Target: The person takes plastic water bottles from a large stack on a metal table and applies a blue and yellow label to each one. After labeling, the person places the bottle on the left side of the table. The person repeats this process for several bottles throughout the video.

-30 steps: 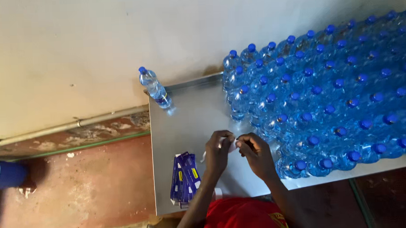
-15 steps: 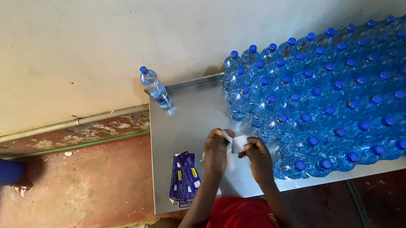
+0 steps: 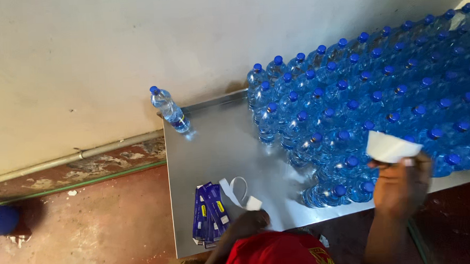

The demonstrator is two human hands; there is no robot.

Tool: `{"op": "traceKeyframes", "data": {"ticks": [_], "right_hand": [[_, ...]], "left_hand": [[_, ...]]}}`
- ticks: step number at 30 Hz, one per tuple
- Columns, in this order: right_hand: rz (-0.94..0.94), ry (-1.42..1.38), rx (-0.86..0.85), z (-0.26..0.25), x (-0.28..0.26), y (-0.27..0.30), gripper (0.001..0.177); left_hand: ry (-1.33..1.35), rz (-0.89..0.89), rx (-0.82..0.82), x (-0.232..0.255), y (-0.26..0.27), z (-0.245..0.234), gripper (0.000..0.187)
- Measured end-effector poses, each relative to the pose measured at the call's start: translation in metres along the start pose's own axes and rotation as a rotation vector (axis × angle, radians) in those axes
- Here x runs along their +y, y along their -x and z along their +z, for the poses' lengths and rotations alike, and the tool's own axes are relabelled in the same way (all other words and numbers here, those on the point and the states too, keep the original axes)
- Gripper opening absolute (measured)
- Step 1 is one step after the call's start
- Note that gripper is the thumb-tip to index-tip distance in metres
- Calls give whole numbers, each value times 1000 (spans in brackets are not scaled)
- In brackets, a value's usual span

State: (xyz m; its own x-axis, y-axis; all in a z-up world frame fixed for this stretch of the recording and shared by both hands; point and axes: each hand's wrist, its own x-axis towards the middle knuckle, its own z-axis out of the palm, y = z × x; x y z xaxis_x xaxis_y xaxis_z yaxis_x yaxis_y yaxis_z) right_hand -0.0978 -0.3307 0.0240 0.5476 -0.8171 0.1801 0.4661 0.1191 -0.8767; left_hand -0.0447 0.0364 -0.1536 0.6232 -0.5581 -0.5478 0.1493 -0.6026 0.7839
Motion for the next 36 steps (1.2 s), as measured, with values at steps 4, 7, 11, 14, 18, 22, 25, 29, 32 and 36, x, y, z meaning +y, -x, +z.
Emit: {"op": "traceKeyframes", "data": {"ticks": [4,7,11,14,18,22,25,29,32,36], "right_hand": [[-190,795,-417,20,41,59,29],[25,760,-660,78,30,110,41],[151,642,-833,100,7,117,62],[250,630,-659,78,12,110,77],[311,826,-511,77,34,104,97],[389,617,-322,56,87,100,68],[173,541,-215,49,91,89,29],[-176,628,-321,36,72,81,11],[56,500,-387,33,84,100,13],[141,374,-428,25,102,121,14]], "left_hand": [[-247,382,158,92,13,-5,74],[-49,570,446,144,8,-17,74],[239,737,664,146,-20,-24,42],[682,334,752,140,-40,-47,33],[830,520,665,147,-28,-57,33],[827,604,376,133,-30,-57,48],[747,688,215,129,-72,-86,85],[432,542,306,149,-125,-103,118],[56,348,446,181,-160,-113,137],[62,187,575,170,-197,-113,104]]}}
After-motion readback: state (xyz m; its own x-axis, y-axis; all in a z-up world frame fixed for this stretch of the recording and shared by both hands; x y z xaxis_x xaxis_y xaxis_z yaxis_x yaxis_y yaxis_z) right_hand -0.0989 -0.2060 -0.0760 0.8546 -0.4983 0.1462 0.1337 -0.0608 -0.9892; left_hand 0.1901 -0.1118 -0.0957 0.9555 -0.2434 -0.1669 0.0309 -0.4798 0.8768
